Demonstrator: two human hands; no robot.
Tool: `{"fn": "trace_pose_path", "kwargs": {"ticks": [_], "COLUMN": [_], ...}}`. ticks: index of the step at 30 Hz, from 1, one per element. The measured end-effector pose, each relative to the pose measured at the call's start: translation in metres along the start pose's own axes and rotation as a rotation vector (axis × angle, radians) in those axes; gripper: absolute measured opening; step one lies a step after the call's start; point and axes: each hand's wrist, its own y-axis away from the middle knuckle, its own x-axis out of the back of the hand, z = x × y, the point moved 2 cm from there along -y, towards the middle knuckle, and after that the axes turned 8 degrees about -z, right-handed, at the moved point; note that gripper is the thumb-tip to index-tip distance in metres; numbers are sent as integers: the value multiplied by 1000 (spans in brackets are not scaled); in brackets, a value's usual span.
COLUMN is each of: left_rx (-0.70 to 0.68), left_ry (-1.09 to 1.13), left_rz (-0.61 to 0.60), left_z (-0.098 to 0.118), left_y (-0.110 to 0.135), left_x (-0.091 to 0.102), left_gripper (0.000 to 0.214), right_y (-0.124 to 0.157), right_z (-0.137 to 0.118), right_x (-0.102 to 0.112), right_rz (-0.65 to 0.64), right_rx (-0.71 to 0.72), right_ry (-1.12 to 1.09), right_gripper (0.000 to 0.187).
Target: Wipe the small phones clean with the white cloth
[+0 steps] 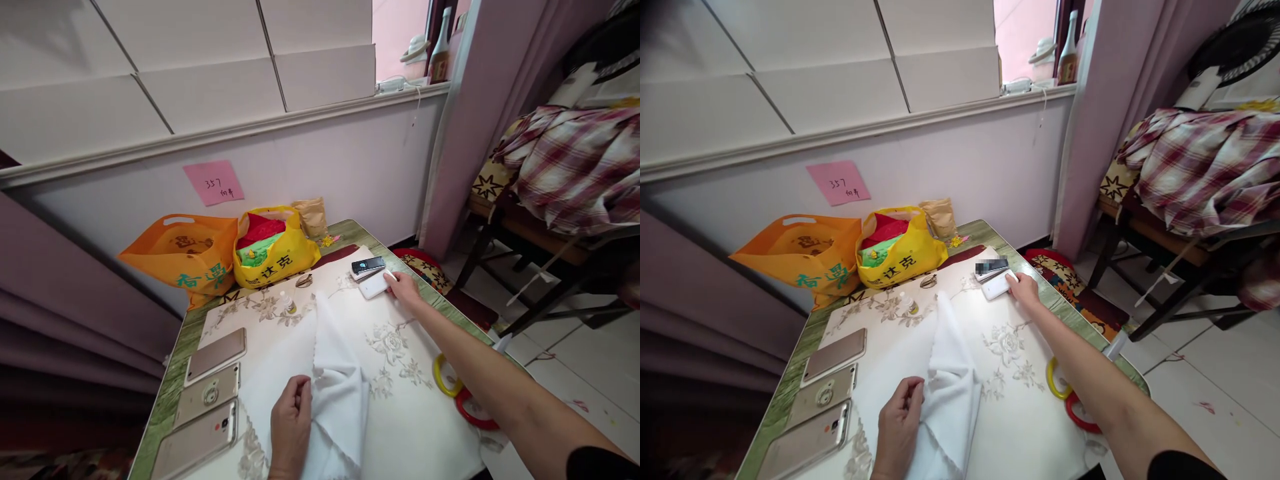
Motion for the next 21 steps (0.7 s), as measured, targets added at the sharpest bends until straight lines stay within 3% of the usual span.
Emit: {"fn": "trace_pose_path", "kwargs": {"ticks": [3, 9, 16, 21], "left_rx": [-2, -11, 5, 11], "left_ry": [-3, -55, -77, -61], "left_rz": [-4, -3, 11, 26], "left_z": [2, 7, 5, 9], "left_y": [1, 0, -1, 0], "left_x": [0, 1, -1, -2], "left_gripper": [30, 32, 28, 27], "right_y": [-1, 9, 18, 13], "right_z": [6, 3, -8, -12], "right_x": [5, 1, -12, -3], "right_rz": [40, 116, 57, 76], "right_rx": [40, 196, 96, 132], "right_ry": [99, 376, 527, 534], "right_gripper": [40, 64, 72, 75]}}
